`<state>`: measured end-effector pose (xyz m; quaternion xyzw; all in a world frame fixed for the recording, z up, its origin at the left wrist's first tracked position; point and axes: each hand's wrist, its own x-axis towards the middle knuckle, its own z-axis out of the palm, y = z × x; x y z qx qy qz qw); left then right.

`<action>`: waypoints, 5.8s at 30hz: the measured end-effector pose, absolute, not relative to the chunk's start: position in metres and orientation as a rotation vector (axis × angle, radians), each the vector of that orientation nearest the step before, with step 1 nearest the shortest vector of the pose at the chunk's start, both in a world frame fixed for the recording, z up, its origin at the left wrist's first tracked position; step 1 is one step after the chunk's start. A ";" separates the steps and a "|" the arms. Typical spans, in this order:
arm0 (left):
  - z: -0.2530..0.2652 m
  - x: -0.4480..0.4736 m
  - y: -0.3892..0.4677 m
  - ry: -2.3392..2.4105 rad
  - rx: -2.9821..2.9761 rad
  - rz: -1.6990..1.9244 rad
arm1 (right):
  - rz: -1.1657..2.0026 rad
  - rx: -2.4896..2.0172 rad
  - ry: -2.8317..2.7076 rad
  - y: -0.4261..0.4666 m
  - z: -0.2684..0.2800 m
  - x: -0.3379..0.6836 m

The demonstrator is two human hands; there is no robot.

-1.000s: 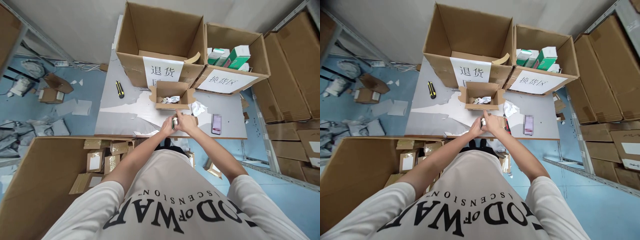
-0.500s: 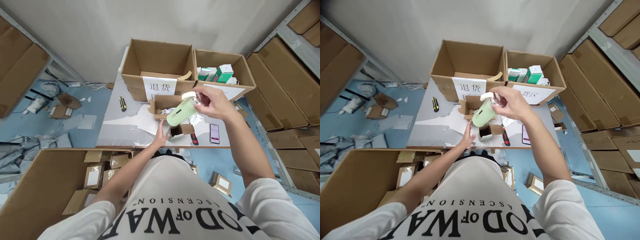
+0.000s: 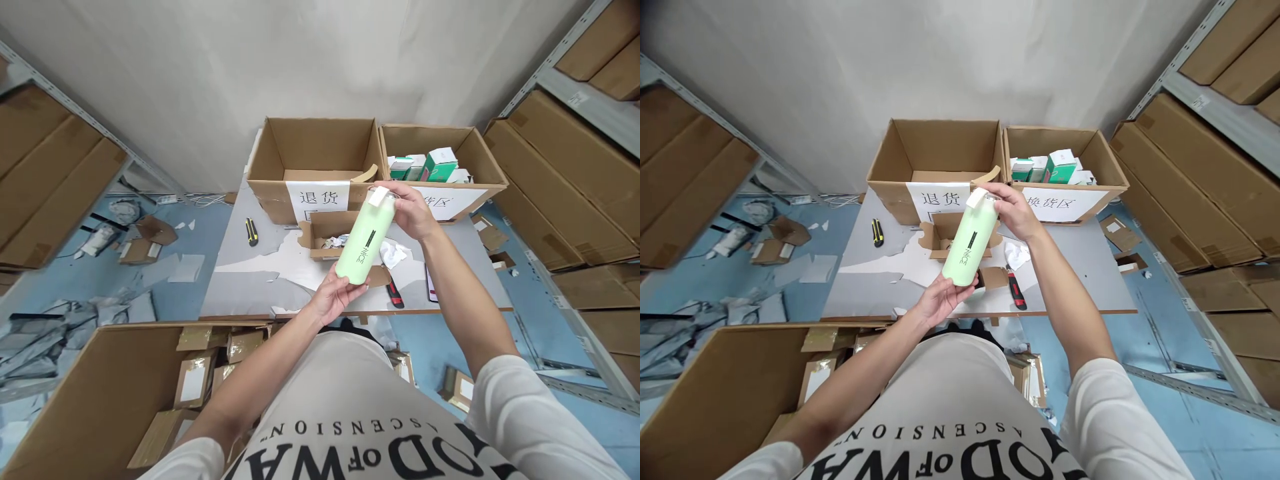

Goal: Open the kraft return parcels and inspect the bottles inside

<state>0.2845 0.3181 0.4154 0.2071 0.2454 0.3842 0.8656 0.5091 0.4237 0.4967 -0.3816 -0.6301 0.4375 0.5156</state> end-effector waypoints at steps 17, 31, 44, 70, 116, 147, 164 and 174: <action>0.417 0.308 0.315 0.664 0.432 1.083 | 1.121 -1.045 -1.203 0.413 0.499 0.479; 0.419 0.311 0.325 0.541 0.263 0.815 | 1.155 -0.949 -1.308 0.423 0.484 0.489; 0.412 0.320 0.328 0.792 0.553 1.226 | 0.664 -1.230 -1.432 0.404 0.490 0.497; 0.395 0.310 0.318 0.657 0.392 0.910 | 1.294 -0.914 -1.278 0.422 0.451 0.500; 0.313 0.270 0.325 1.275 1.645 1.055 | 0.457 -1.096 -1.510 0.370 0.438 0.548; 0.277 0.278 0.347 0.998 1.880 0.820 | 0.594 -1.321 -1.994 0.325 0.372 0.492; 0.270 0.279 0.344 1.021 1.805 0.921 | 0.399 -1.838 -2.398 0.321 0.347 0.450; 0.268 0.275 0.341 0.935 1.849 0.879 | 0.297 -1.756 -2.608 0.297 0.339 0.449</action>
